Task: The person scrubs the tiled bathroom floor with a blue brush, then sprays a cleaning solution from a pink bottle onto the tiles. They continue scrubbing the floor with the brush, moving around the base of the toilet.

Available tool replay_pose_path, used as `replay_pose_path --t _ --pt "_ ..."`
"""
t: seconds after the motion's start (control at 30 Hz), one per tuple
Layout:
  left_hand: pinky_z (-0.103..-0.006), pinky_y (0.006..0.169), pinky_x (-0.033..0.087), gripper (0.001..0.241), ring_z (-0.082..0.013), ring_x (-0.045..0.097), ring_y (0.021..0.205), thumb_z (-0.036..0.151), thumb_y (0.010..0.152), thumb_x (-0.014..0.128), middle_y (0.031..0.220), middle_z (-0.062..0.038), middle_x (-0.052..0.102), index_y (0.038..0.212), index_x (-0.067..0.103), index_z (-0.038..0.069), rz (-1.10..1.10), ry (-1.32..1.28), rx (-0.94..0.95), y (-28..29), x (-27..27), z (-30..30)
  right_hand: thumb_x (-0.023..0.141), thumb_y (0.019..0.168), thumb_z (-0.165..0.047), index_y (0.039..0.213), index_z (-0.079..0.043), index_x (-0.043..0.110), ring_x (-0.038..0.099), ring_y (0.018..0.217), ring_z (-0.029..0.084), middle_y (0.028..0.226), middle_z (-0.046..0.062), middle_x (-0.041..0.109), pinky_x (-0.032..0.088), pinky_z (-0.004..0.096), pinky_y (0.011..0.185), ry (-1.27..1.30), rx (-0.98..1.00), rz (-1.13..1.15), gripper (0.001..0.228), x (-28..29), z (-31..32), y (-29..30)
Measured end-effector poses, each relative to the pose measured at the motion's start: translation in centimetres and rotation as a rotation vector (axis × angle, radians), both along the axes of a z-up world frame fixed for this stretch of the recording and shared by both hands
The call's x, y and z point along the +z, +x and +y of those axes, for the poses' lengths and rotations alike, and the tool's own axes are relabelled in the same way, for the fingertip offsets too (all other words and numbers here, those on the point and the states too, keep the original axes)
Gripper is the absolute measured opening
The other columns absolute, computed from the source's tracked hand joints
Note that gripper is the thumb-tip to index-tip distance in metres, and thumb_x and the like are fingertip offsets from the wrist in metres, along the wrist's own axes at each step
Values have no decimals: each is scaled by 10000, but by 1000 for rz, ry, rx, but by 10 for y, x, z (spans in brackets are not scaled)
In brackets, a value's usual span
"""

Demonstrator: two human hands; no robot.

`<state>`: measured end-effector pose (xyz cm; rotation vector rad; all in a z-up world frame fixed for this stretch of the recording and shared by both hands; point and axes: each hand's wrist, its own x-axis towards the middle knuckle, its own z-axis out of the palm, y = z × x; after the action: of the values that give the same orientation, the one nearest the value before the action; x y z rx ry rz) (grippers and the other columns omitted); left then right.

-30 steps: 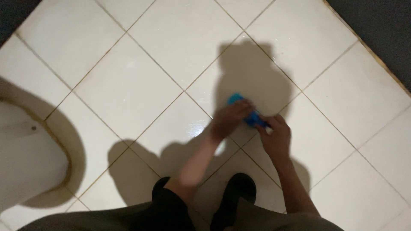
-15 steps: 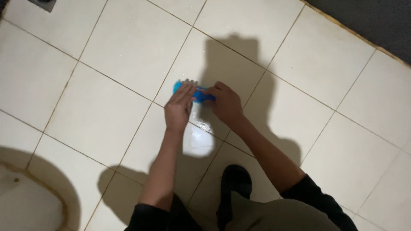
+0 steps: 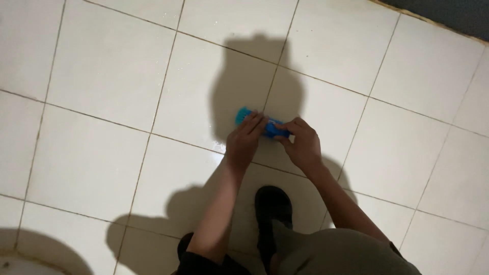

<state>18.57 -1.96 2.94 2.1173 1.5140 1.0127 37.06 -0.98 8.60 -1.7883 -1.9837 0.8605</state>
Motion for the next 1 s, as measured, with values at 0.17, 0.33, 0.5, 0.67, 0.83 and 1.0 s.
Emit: replay_pose_path --t 0.17,0.33,0.5,0.67,0.83,1.0 --pt "-414 1064 562 380 -267 644 1306 -34 903 649 1328 -82 695 1258 712 85 14 10 62 -18 1 6 868 781 -160 1036 -97 777 660 792 245 924 72 663 547 372 702 19 45 -2 278 1 14 -14" --pt "-417 1035 562 378 -282 648 1280 -32 898 666 1321 -105 699 1257 719 74 93 57 134 -69 -15 20 872 787 -175 1025 -80 759 660 803 246 934 81 652 547 377 723 81 207 74 280 -17 50 -60" --pt "-355 1044 578 458 -219 665 1281 -65 834 674 1305 -50 726 1222 759 163 170 -8 357 -131 -11 20 880 762 -165 1021 -134 788 654 828 282 910 85 644 527 412 733 138 380 120 277 -30 84 -131" --pt "-356 1009 567 405 -210 658 1251 30 885 745 1269 -40 727 1262 742 178 121 -12 528 -172 -1 -2 864 769 -175 1025 -156 781 671 859 290 939 70 667 531 420 725 153 500 200 270 -24 87 -197" --pt "-355 1029 571 465 -203 653 1265 -3 858 735 1286 -44 718 1283 727 186 125 -30 628 -190 8 -25 848 810 -206 1047 -148 767 676 881 305 950 76 672 531 425 725 223 610 267 257 -23 76 -222" --pt "-350 1034 567 544 -197 660 1280 -84 845 671 1306 -23 720 1306 718 201 145 -83 605 -181 -1 -20 854 770 -155 1033 -157 777 679 876 300 943 77 666 536 422 726 183 571 179 274 -21 78 -211"
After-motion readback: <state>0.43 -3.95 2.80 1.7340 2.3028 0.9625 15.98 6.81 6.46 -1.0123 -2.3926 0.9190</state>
